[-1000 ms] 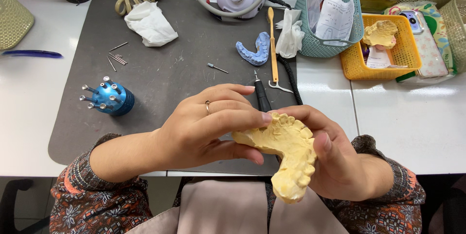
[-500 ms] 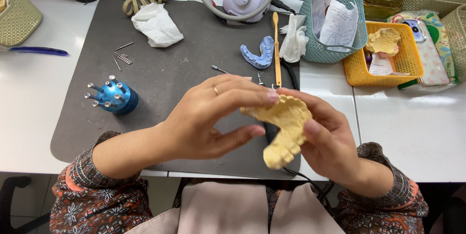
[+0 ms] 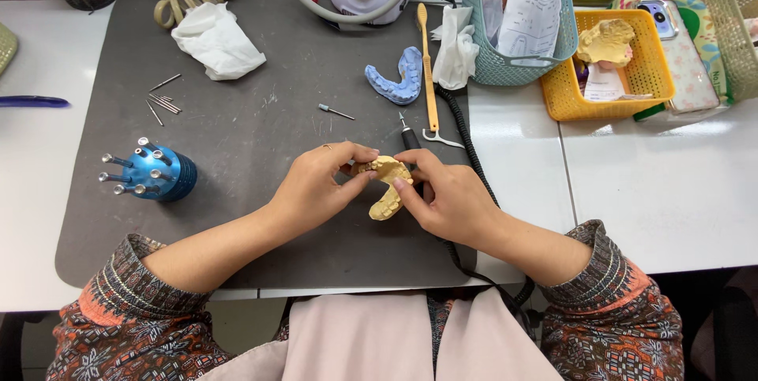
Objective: The person adjusts a yellow dental prosthesis on a workbench, using a blue sanding strip to smooth its surface and a rotary tool to refine specific areas. The person handles the prosthesis with both hands, repositioning it frequently to access different sections.
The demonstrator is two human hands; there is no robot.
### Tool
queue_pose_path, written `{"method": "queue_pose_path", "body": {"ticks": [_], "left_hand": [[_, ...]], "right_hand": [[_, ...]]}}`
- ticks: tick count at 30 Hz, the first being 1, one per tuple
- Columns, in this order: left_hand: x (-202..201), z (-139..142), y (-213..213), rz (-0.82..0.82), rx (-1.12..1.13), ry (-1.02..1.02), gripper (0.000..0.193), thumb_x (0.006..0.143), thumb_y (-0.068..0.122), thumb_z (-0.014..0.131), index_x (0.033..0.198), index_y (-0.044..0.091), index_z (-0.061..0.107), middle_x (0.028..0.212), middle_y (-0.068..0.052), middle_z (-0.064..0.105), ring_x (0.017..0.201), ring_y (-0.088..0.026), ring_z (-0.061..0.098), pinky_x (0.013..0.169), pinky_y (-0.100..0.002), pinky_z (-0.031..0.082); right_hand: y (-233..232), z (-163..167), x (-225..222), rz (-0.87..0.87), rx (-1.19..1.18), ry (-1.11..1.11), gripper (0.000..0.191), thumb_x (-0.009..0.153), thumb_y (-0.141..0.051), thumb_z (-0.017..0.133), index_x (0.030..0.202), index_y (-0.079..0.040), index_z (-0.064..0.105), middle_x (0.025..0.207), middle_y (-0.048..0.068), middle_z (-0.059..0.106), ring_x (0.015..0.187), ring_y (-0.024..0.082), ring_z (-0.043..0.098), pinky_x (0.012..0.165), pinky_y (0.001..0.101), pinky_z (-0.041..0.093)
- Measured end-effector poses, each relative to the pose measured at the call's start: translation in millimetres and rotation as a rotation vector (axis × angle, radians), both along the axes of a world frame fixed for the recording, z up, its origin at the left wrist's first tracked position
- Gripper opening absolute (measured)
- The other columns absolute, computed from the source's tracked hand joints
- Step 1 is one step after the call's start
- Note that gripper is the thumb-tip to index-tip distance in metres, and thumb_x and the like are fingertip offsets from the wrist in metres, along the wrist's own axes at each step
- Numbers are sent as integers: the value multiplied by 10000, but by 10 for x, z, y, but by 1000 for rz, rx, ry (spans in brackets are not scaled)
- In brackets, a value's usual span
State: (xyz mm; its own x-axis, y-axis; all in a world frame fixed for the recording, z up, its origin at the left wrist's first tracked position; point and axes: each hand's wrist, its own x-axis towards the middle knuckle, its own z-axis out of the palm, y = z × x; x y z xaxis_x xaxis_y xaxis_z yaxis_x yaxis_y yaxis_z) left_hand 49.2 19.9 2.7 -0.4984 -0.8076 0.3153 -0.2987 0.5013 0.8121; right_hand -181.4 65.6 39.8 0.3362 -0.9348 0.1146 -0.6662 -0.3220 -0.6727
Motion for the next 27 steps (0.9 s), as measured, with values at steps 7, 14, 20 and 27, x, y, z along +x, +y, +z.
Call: {"method": "queue_pose_path", "body": {"ticks": [7,14,20,27], "left_hand": [[-39,17,98,44,-200,-226,172,884,153,786,1010,56,718,953,-60,767,849,-214,735,702,-338,579],[-38,86,101,70,-451,-227,118,843,168,794,875,76,728,916,-34,767,828,-214,720,631,-335,560],[-53,96,76,58,-354,-262,136,877,220,793,900,92,750,857,-25,760,785,-196,713,614,-337,550],[-37,159,-16,50,-127,-317,170,860,280,782,927,123,786,788,-19,749,740,-206,700,591,-371,536]], "right_hand": [[32,-7,-58,-3,-199,-37,105,955,-125,700,997,-32,721,718,80,708,500,147,628,468,297,476],[-414,-91,-493,-219,-326,-26,92,995,-114,704,1029,-30,722,755,61,704,561,142,630,535,283,489],[-496,-199,-562,-249,-383,59,86,995,-140,712,1002,-57,733,792,59,727,595,148,650,553,293,492],[-454,-220,-490,-213,-339,50,103,999,-153,703,1012,-55,734,799,55,730,621,144,674,573,279,518]]}}
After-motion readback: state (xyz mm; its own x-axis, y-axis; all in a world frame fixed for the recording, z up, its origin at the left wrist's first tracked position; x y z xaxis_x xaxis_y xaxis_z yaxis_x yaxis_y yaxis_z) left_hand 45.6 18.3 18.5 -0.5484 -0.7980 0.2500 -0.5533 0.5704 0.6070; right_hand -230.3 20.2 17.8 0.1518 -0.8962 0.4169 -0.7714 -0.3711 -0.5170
